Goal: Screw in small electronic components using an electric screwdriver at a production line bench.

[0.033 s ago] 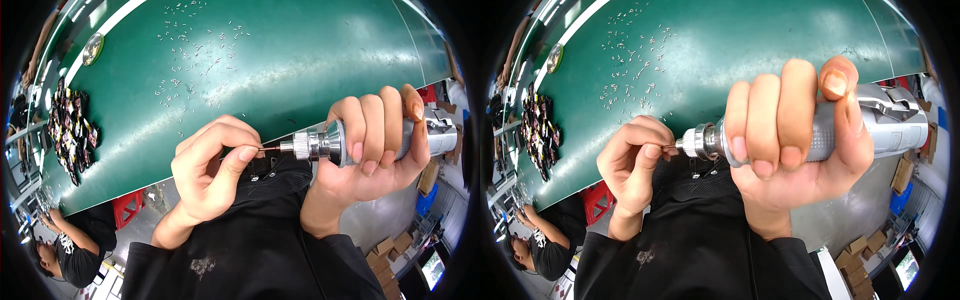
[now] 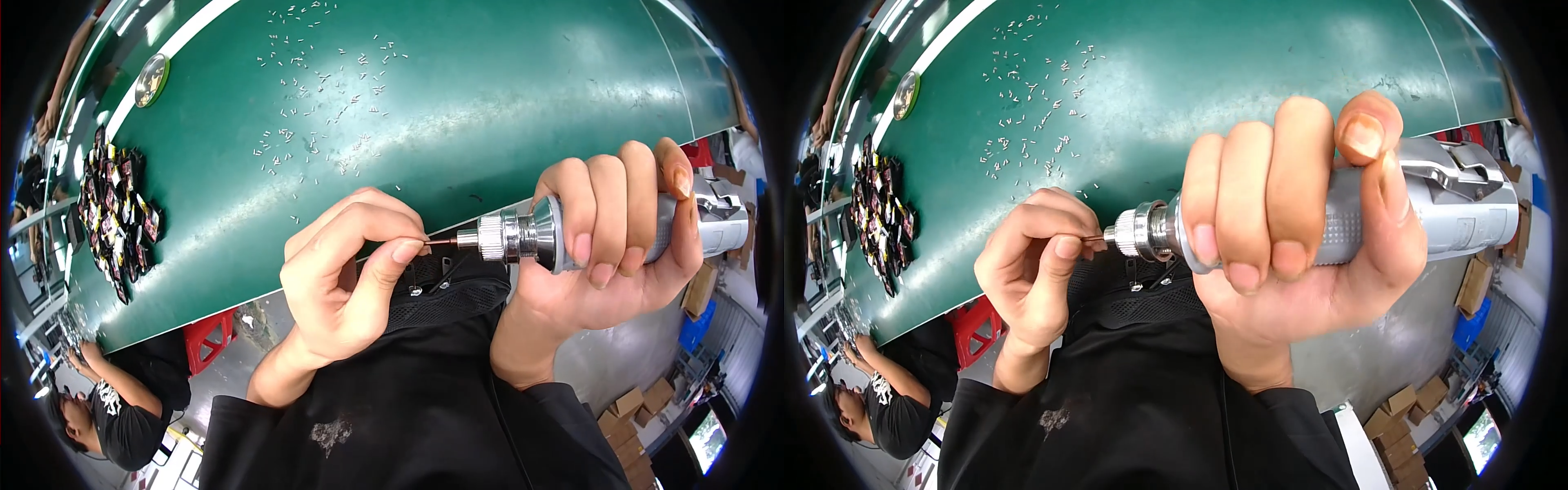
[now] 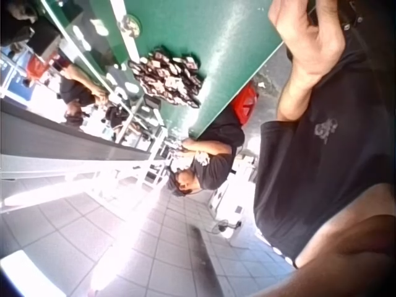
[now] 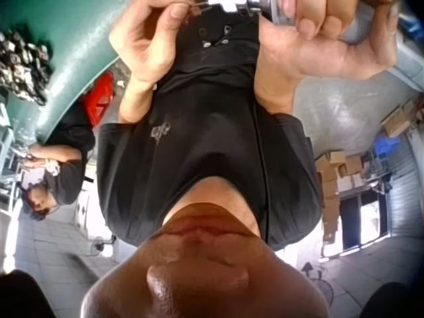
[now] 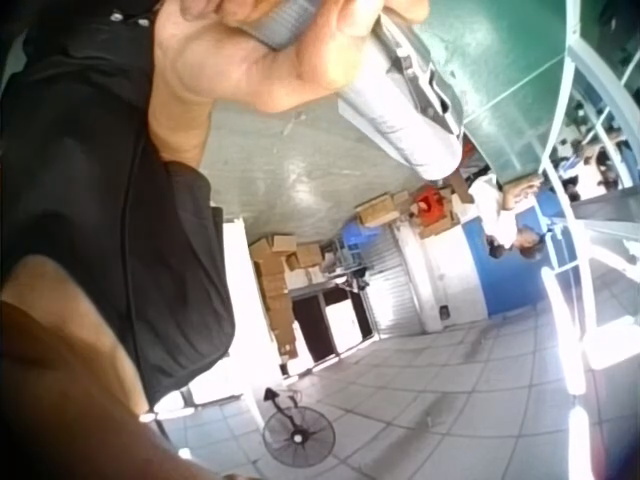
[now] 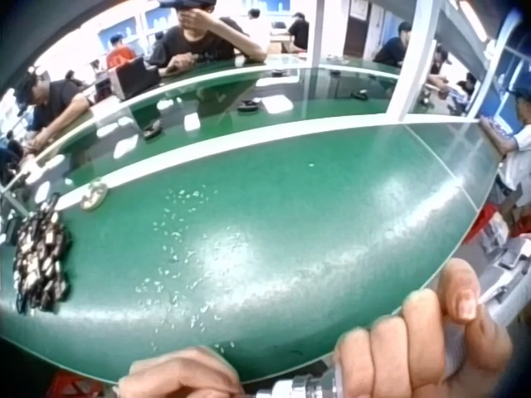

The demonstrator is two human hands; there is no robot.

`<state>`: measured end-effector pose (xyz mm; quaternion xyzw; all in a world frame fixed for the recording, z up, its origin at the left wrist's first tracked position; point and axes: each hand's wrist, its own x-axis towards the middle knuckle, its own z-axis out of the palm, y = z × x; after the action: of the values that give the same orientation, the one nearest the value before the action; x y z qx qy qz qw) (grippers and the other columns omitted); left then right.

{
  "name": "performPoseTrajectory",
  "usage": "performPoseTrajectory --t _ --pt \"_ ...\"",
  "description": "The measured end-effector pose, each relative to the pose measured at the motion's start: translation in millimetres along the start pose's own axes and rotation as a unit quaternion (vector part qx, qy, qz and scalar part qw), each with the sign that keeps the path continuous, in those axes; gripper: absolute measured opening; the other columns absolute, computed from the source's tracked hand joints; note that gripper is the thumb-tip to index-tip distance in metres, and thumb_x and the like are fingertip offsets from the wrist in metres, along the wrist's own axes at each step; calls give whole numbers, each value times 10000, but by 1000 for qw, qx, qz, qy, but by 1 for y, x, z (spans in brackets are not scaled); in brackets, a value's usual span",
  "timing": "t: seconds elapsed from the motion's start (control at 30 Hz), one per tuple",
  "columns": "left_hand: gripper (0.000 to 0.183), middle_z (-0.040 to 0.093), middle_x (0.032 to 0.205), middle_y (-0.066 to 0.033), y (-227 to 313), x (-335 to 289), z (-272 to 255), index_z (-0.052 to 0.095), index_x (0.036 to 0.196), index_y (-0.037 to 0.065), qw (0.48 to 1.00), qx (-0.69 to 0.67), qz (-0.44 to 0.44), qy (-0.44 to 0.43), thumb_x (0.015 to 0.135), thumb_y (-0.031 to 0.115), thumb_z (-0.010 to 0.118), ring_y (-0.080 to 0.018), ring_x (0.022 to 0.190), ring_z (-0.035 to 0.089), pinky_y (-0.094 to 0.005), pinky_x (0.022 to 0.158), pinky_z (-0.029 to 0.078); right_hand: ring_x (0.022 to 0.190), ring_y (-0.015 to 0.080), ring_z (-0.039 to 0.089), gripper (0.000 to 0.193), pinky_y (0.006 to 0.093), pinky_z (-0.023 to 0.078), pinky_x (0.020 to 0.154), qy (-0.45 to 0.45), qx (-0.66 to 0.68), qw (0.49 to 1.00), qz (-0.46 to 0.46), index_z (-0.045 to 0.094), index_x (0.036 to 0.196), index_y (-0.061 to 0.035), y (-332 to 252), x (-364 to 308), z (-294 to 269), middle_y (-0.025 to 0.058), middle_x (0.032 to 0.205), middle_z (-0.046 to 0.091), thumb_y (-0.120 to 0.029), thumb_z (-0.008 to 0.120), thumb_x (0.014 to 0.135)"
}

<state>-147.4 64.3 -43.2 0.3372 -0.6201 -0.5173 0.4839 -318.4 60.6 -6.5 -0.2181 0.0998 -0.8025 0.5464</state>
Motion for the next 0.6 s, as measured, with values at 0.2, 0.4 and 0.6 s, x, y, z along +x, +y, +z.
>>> performPoseTrajectory --t 0.2,0.4,0.6 --pt "79 601 737 -132 2 4 4 571 778 -66 997 72 26 -7 757 -132 610 -190 615 555 -257 563 442 413 80 398 144 249 380 470 -24 -25 999 6 490 950 -23 -2 2 -5 -24 545 406 -154 508 893" --pt "74 613 798 -160 1 16 -12 603 839 -72 989 144 39 -8 852 -22 550 -201 687 581 -264 615 452 415 79 377 131 251 367 472 1 -14 1000 4 492 949 -23 5 11 -12 -25 541 389 -143 499 897" --pt "117 607 882 -117 27 35 -92 568 903 -56 942 326 12 83 938 46 521 -124 762 544 -235 669 434 407 91 347 107 264 365 473 78 26 997 4 480 919 -50 13 12 -28 -20 529 356 -149 439 920"
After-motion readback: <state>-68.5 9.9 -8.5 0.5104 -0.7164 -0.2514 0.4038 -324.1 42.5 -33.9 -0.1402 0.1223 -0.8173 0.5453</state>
